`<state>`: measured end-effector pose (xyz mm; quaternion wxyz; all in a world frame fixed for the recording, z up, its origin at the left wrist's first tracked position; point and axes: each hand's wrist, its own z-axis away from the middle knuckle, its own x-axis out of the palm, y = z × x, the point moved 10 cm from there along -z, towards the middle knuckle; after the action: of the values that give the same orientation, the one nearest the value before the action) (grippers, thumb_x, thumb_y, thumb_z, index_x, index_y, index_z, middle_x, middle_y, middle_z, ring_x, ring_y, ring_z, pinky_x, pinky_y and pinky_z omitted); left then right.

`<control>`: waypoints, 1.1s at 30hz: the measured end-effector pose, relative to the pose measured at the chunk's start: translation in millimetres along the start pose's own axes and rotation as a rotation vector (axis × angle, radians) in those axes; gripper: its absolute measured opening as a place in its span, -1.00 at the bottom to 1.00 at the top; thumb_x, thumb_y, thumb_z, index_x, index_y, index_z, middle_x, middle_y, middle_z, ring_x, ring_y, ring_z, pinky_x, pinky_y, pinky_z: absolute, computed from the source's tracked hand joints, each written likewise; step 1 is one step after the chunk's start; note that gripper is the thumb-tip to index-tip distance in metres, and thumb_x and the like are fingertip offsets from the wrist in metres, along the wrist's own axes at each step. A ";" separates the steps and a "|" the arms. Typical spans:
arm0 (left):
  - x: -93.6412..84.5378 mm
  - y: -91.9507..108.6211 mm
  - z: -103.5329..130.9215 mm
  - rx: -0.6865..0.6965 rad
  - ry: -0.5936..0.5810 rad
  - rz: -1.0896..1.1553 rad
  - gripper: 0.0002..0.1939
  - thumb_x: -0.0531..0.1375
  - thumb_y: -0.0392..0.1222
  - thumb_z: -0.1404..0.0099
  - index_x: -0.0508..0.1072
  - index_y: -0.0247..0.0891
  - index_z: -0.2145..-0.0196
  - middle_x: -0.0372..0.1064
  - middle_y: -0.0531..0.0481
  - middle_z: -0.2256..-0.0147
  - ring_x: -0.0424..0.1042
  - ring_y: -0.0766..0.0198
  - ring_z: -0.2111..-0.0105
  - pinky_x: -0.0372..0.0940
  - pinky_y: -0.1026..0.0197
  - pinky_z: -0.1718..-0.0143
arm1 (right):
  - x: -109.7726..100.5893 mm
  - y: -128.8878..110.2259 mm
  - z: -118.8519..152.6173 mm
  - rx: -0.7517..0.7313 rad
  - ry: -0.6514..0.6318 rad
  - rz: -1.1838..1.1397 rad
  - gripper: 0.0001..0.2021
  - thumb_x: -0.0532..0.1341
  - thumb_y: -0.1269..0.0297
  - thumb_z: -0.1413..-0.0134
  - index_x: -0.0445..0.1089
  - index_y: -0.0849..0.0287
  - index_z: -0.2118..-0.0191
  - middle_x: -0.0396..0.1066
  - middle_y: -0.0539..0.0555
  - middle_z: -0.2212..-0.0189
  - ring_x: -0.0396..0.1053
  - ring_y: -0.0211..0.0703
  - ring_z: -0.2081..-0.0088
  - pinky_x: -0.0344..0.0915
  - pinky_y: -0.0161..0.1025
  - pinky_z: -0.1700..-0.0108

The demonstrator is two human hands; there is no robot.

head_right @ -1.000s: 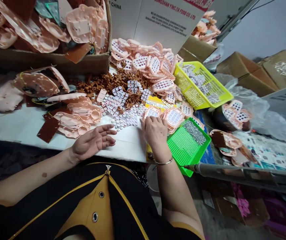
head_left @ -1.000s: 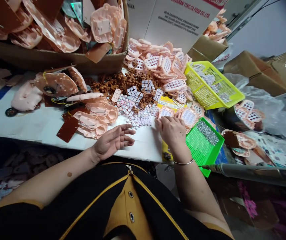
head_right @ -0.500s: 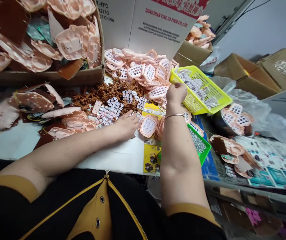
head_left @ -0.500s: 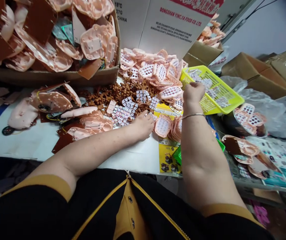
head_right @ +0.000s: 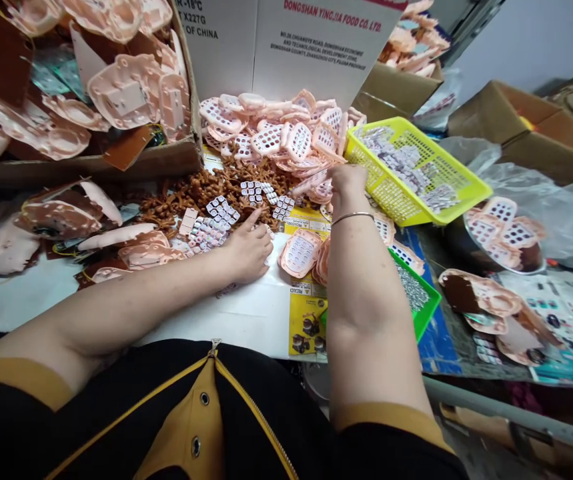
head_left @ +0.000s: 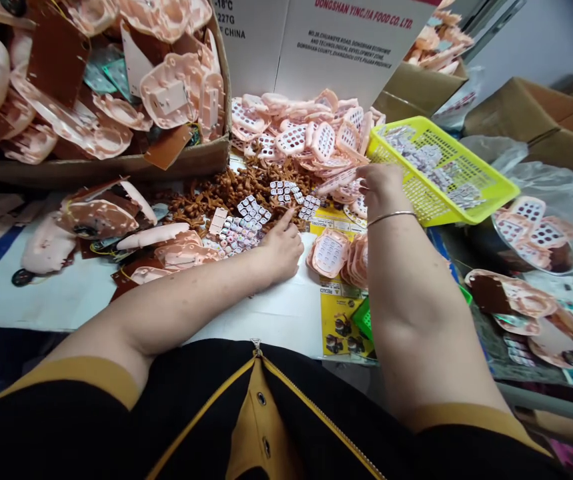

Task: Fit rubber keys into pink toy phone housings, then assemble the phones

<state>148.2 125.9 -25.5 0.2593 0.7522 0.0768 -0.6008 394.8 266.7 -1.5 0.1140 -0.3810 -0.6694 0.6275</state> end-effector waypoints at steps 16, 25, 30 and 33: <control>-41.8 5.6 86.9 -0.165 0.127 0.346 -0.55 0.18 0.04 -0.27 0.50 -0.28 -0.01 0.45 -0.28 -0.04 0.36 -0.13 -0.09 0.12 -0.14 -0.19 | 12.6 -69.4 182.6 -0.134 -0.327 -0.626 -0.88 0.29 0.27 -0.01 0.43 0.11 0.28 0.51 0.04 0.27 0.44 -0.25 0.31 0.42 -0.14 0.16; -1.5 -1.9 156.3 -0.596 0.402 1.981 -0.17 0.09 0.49 -0.16 0.32 -0.22 -0.13 0.45 -0.25 0.01 0.51 0.07 0.14 0.42 0.02 0.11 | 4.2 -105.3 354.4 -0.788 -0.382 -0.125 -0.82 0.20 0.37 -0.21 0.48 0.03 0.11 0.55 0.08 0.22 0.48 -0.12 0.20 0.45 -0.07 0.14; 0.0 -2.3 167.7 -0.568 0.442 2.118 -0.17 0.01 0.50 -0.21 0.39 -0.36 0.00 0.50 -0.31 0.10 0.51 -0.04 0.08 0.41 -0.08 0.06 | 18.6 -117.4 453.2 -1.360 -0.507 0.185 -0.65 0.15 0.52 -0.20 0.45 0.06 -0.04 0.56 0.12 0.11 0.45 -0.09 0.04 0.40 -0.05 -0.04; -9.3 -15.2 179.1 -0.524 0.556 1.951 -0.13 0.01 0.54 -0.16 0.38 -0.30 -0.06 0.42 -0.28 -0.06 0.37 -0.13 -0.12 0.33 -0.14 -0.07 | 10.7 -123.7 449.9 -1.317 -0.446 0.156 -0.66 0.15 0.52 -0.20 0.43 0.06 -0.02 0.57 0.12 0.16 0.48 -0.10 0.11 0.45 -0.07 0.05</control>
<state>-15.6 54.2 -47.0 0.7596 0.5196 -0.3786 0.0986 58.3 -55.6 25.8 -0.3260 -0.2799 -0.8885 0.1609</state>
